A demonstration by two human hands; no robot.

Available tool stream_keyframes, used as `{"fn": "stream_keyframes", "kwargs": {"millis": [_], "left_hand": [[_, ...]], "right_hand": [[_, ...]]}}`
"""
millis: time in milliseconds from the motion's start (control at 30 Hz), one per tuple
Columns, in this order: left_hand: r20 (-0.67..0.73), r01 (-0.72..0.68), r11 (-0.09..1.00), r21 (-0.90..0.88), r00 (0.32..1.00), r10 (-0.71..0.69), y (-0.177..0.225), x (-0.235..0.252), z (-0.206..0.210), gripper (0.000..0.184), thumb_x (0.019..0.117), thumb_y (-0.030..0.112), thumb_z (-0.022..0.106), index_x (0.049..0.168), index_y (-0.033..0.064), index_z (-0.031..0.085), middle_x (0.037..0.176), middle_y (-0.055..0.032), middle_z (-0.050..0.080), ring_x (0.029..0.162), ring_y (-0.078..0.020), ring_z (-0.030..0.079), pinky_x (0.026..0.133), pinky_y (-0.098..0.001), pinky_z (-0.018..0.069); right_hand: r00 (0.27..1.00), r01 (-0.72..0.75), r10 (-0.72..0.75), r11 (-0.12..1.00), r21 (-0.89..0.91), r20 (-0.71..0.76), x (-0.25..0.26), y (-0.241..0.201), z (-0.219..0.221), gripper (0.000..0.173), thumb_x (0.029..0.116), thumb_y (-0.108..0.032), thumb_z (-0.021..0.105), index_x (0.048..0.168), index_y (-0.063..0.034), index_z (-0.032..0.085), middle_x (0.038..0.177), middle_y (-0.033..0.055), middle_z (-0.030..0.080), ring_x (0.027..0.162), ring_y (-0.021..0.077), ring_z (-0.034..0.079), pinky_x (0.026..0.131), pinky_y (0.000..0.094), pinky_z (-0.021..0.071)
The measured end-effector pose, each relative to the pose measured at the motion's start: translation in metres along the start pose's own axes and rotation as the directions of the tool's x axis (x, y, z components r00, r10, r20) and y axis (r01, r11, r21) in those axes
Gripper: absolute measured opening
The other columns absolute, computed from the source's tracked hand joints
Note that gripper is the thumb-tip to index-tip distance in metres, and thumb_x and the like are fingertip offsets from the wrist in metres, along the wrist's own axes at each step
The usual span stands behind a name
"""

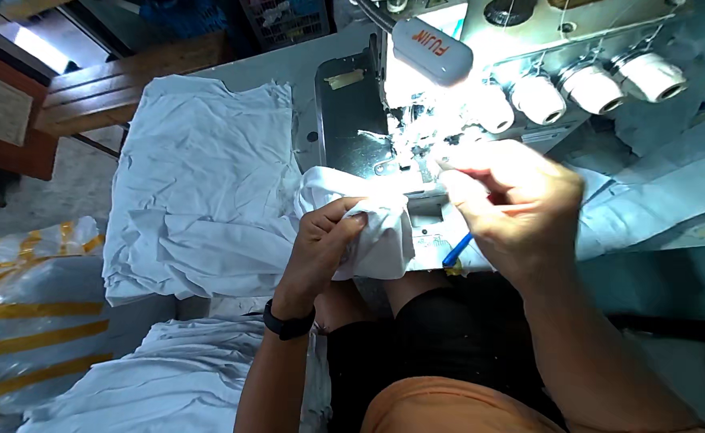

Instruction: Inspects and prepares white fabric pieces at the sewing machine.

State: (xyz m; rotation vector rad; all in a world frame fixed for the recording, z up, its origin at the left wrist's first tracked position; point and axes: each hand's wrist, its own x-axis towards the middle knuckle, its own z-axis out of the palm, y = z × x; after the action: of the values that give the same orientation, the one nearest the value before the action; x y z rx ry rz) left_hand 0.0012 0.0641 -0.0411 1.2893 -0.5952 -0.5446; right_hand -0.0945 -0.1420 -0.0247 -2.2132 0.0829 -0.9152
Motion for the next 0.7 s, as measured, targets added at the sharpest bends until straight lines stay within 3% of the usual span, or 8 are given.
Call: {"fn": "stream_keyframes", "kwargs": {"millis": [67, 167, 267, 400, 500, 600, 633, 700], "left_hand": [[-0.007, -0.006, 1.0, 0.014, 1.0, 0.006, 0.001, 0.0, 0.0, 0.023, 0.1019, 0.011, 0.053, 0.108, 0.0165, 0.074, 0.082, 0.0078, 0.071, 0.069, 0.0001, 0.066, 0.062, -0.0206, 0.0573], [-0.001, -0.014, 1.0, 0.0, 1.0, 0.014, -0.001, 0.0, 0.002, 0.023, 0.1018, 0.01, 0.052, 0.108, 0.0165, 0.074, 0.082, 0.0073, 0.072, 0.068, -0.0003, 0.066, 0.062, -0.0206, 0.0574], [0.014, -0.042, 0.998, 0.042, 0.999, 0.042, -0.002, -0.001, 0.004, 0.023, 0.1005, 0.006, 0.052, 0.108, 0.0137, 0.073, 0.081, 0.0075, 0.071, 0.067, 0.0005, 0.065, 0.061, -0.0194, 0.0565], [0.041, -0.085, 0.985, 0.151, 0.996, 0.079, 0.001, -0.001, 0.005, 0.023, 0.0992, 0.001, 0.05, 0.107, 0.0081, 0.071, 0.081, 0.0077, 0.07, 0.069, 0.0017, 0.064, 0.062, -0.018, 0.0556], [0.069, -0.072, 0.985, 0.155, 0.996, 0.062, 0.008, -0.001, -0.002, 0.023, 0.1005, 0.003, 0.05, 0.107, 0.0087, 0.071, 0.083, 0.008, 0.07, 0.069, 0.0019, 0.064, 0.062, -0.0177, 0.0553], [0.119, -0.068, 0.981, 0.183, 0.992, 0.047, 0.028, -0.006, -0.012, 0.023, 0.1015, 0.006, 0.05, 0.105, 0.0123, 0.072, 0.081, 0.0083, 0.07, 0.066, 0.0028, 0.063, 0.059, -0.0155, 0.054], [0.139, -0.075, 0.973, 0.217, 0.989, 0.045, 0.036, -0.01, -0.014, 0.023, 0.1016, 0.006, 0.049, 0.103, 0.0116, 0.071, 0.078, 0.0078, 0.068, 0.063, 0.0034, 0.061, 0.056, -0.014, 0.0527], [0.238, -0.091, 0.954, 0.286, 0.971, 0.021, 0.053, -0.016, -0.02, 0.022, 0.1014, 0.003, 0.047, 0.1, 0.0061, 0.068, 0.077, 0.0065, 0.066, 0.064, 0.0037, 0.06, 0.058, -0.0128, 0.0521]], "right_hand": [[1.0, -0.005, 0.004, 0.999, -0.051, -0.009, -0.001, -0.004, -0.007, 0.025, 0.0949, -0.018, 0.065, 0.109, 0.0028, 0.069, 0.092, 0.0081, 0.064, 0.076, 0.0017, 0.055, 0.066, 0.0137, 0.0445], [0.994, 0.001, -0.023, 0.979, 0.205, 0.107, -0.007, -0.004, -0.001, 0.024, 0.0907, -0.02, 0.069, 0.106, -0.001, 0.073, 0.083, -0.0033, 0.059, 0.066, -0.0075, 0.049, 0.057, 0.0066, 0.0412], [0.984, 0.009, -0.053, 0.967, 0.256, 0.168, -0.01, -0.005, 0.009, 0.022, 0.0891, -0.018, 0.07, 0.102, -0.001, 0.074, 0.084, -0.0022, 0.062, 0.069, -0.0074, 0.051, 0.06, 0.0064, 0.0423], [0.99, -0.035, -0.006, 0.956, 0.291, 0.139, -0.01, -0.008, 0.012, 0.015, 0.0948, -0.012, 0.065, 0.098, -0.0005, 0.074, 0.084, -0.0021, 0.065, 0.07, -0.0076, 0.055, 0.064, 0.0064, 0.0466], [0.99, -0.088, 0.041, 0.923, 0.374, 0.132, -0.004, -0.007, -0.001, 0.021, 0.094, -0.018, 0.068, 0.108, -0.0028, 0.07, 0.085, -0.0078, 0.064, 0.065, -0.01, 0.052, 0.058, 0.0059, 0.0455], [0.949, 0.018, -0.161, 0.885, 0.465, 0.27, 0.006, -0.003, -0.002, 0.054, 0.0929, -0.034, 0.075, 0.133, 0.0002, 0.062, 0.109, -0.0037, 0.066, 0.067, -0.0119, 0.044, 0.057, 0.0046, 0.038], [0.917, 0.077, -0.253, 0.87, 0.487, 0.308, 0.008, -0.002, 0.005, 0.056, 0.093, -0.033, 0.074, 0.134, 0.0036, 0.062, 0.119, 0.0027, 0.065, 0.074, -0.0101, 0.047, 0.063, 0.0054, 0.04], [0.853, 0.175, -0.403, 0.819, 0.546, 0.331, 0.002, -0.002, 0.023, 0.026, 0.0929, -0.017, 0.073, 0.108, 0.0037, 0.072, 0.111, 0.0095, 0.069, 0.091, 0.002, 0.063, 0.079, 0.0144, 0.054]]}}
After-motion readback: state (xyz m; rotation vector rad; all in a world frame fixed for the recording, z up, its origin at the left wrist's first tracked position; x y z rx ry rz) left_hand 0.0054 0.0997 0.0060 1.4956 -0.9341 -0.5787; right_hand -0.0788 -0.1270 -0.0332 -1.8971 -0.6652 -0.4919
